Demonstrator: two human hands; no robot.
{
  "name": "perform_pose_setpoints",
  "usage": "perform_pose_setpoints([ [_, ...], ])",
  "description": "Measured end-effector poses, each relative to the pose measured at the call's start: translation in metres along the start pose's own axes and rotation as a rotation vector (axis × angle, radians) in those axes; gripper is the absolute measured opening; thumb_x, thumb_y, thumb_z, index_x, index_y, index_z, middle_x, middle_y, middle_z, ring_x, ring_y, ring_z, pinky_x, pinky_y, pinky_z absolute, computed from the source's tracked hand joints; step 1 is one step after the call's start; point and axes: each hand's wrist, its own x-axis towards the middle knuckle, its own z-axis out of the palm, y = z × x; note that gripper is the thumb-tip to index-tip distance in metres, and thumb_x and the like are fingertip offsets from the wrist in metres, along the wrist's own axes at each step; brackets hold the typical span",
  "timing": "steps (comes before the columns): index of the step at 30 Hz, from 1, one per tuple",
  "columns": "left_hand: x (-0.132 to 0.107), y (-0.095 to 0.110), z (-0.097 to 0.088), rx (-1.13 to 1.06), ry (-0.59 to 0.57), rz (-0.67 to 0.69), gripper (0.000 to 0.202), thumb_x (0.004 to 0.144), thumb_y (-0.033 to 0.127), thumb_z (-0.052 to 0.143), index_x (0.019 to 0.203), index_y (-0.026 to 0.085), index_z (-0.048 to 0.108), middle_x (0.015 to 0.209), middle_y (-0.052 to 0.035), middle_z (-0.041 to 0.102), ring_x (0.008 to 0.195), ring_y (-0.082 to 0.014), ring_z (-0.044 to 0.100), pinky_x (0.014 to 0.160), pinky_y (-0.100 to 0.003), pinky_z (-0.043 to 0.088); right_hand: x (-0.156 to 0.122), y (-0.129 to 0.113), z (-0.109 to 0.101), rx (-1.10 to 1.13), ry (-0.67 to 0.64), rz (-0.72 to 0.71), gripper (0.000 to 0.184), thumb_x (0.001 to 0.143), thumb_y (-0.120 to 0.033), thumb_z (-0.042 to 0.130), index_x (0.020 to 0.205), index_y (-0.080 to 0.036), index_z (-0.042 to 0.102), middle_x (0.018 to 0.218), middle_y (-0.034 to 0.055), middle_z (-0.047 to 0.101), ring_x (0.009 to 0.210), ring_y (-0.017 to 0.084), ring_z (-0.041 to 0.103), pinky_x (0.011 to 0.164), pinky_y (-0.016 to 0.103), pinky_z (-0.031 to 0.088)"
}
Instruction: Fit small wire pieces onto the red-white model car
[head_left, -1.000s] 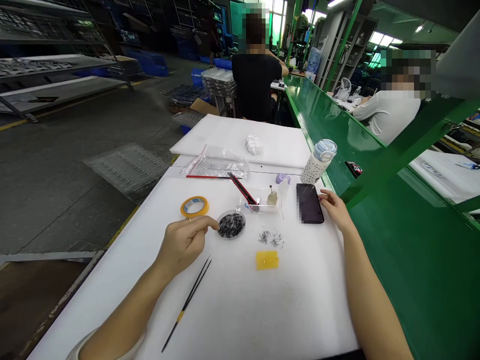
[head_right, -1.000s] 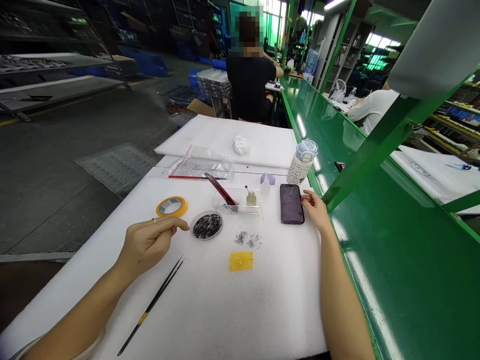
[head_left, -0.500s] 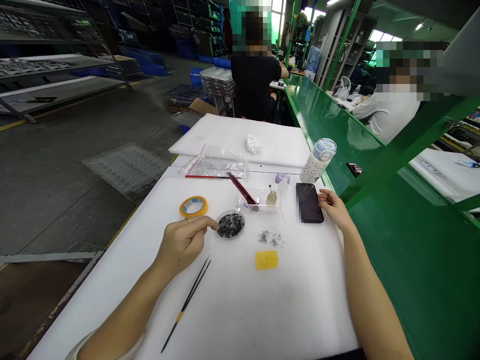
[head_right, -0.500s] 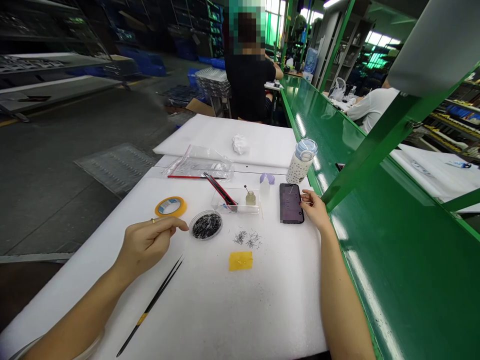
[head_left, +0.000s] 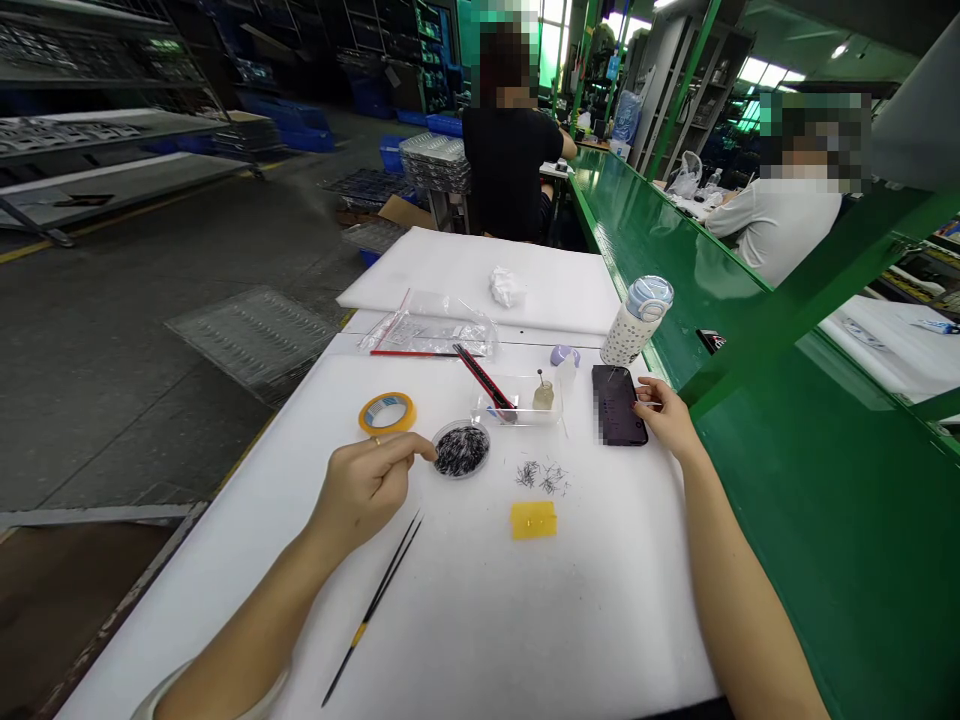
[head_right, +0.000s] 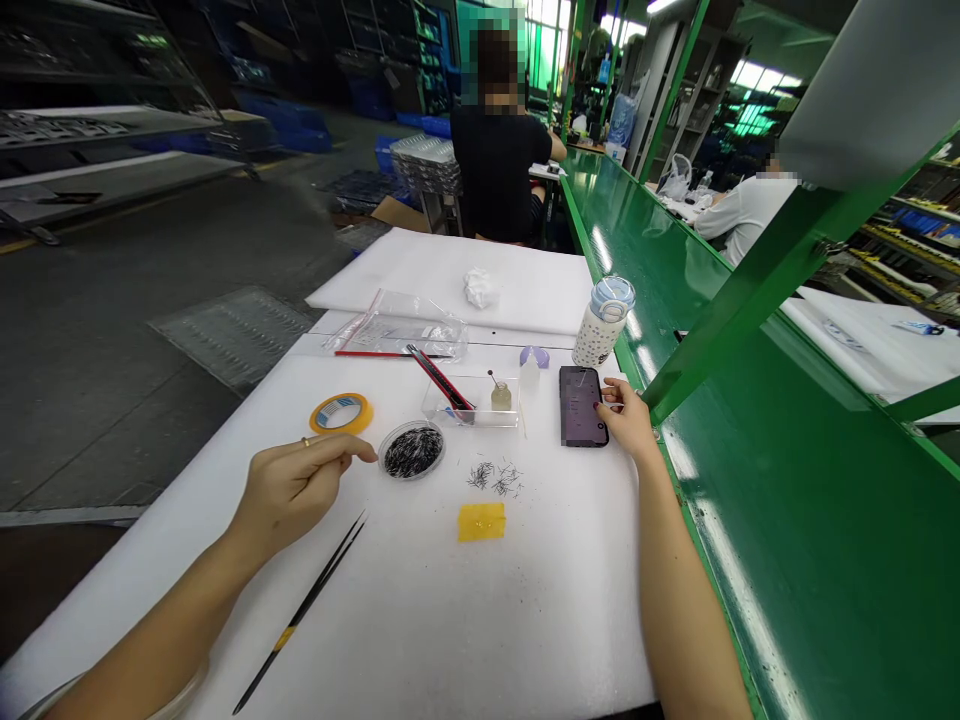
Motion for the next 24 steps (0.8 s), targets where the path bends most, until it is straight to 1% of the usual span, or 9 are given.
perform_pose_setpoints([
  [5, 0.0018, 0.0017, -0.0016, 0.001, 0.0, 0.008, 0.036, 0.077, 0.007, 0.038, 0.07, 0.022, 0.071, 0.052, 0.0065, 0.059, 0.043, -0.0079, 0.05, 0.049, -0.019, 0.043, 0.0007, 0.0017, -0.0003, 0.01, 0.003, -0.004, 0.054, 0.072, -0.04, 0.07, 0.122, -0.02, 0.064, 0.11, 0.01, 0.071, 0.101, 0.025, 0.066, 0.096, 0.045, 0.054],
  [12, 0.0026, 0.0027, -0.0026, 0.002, 0.001, 0.006, 0.036, 0.077, 0.007, 0.038, 0.069, 0.022, 0.07, 0.051, 0.0067, 0.058, 0.042, -0.0078, 0.049, 0.049, -0.019, 0.042, 0.0012, 0.0028, 0.001, 0.009, 0.017, -0.01, 0.055, 0.071, -0.045, 0.072, 0.12, -0.021, 0.064, 0.108, 0.0097, 0.071, 0.099, 0.024, 0.066, 0.094, 0.043, 0.054],
  [16, 0.0019, 0.0022, -0.0023, -0.001, 0.003, 0.006, 0.036, 0.076, 0.007, 0.038, 0.068, 0.022, 0.07, 0.05, 0.0068, 0.057, 0.042, -0.0079, 0.049, 0.048, -0.019, 0.042, 0.0016, 0.0024, 0.0022, 0.0, 0.029, -0.01, 0.056, 0.071, -0.045, 0.073, 0.12, -0.021, 0.064, 0.107, 0.0096, 0.072, 0.098, 0.024, 0.066, 0.091, 0.043, 0.054],
  [20, 0.0016, 0.0015, -0.0017, -0.005, -0.001, -0.004, 0.036, 0.076, 0.007, 0.038, 0.069, 0.022, 0.07, 0.051, 0.0062, 0.058, 0.042, -0.008, 0.049, 0.049, -0.019, 0.043, 0.0022, 0.0023, 0.0022, 0.003, 0.036, 0.005, 0.048, 0.08, -0.046, 0.059, 0.12, -0.021, 0.064, 0.107, 0.0101, 0.073, 0.101, 0.025, 0.068, 0.095, 0.044, 0.053],
  [22, 0.0017, 0.0015, -0.0019, -0.007, -0.007, -0.012, 0.036, 0.076, 0.007, 0.039, 0.069, 0.022, 0.07, 0.051, 0.0061, 0.058, 0.042, -0.0082, 0.048, 0.049, -0.02, 0.042, 0.0026, 0.0027, 0.002, 0.002, 0.036, 0.008, 0.045, 0.081, -0.043, 0.054, 0.12, -0.021, 0.065, 0.108, 0.0098, 0.074, 0.103, 0.025, 0.068, 0.096, 0.043, 0.053],
  [24, 0.0019, 0.0018, -0.0022, -0.007, -0.011, -0.019, 0.035, 0.076, 0.008, 0.039, 0.069, 0.022, 0.07, 0.05, 0.0061, 0.057, 0.041, -0.0082, 0.046, 0.048, -0.02, 0.042, 0.0029, 0.0032, 0.002, -0.006, 0.037, 0.006, 0.044, 0.08, -0.039, 0.053, 0.119, -0.022, 0.066, 0.109, 0.0091, 0.075, 0.104, 0.025, 0.069, 0.097, 0.043, 0.053],
])
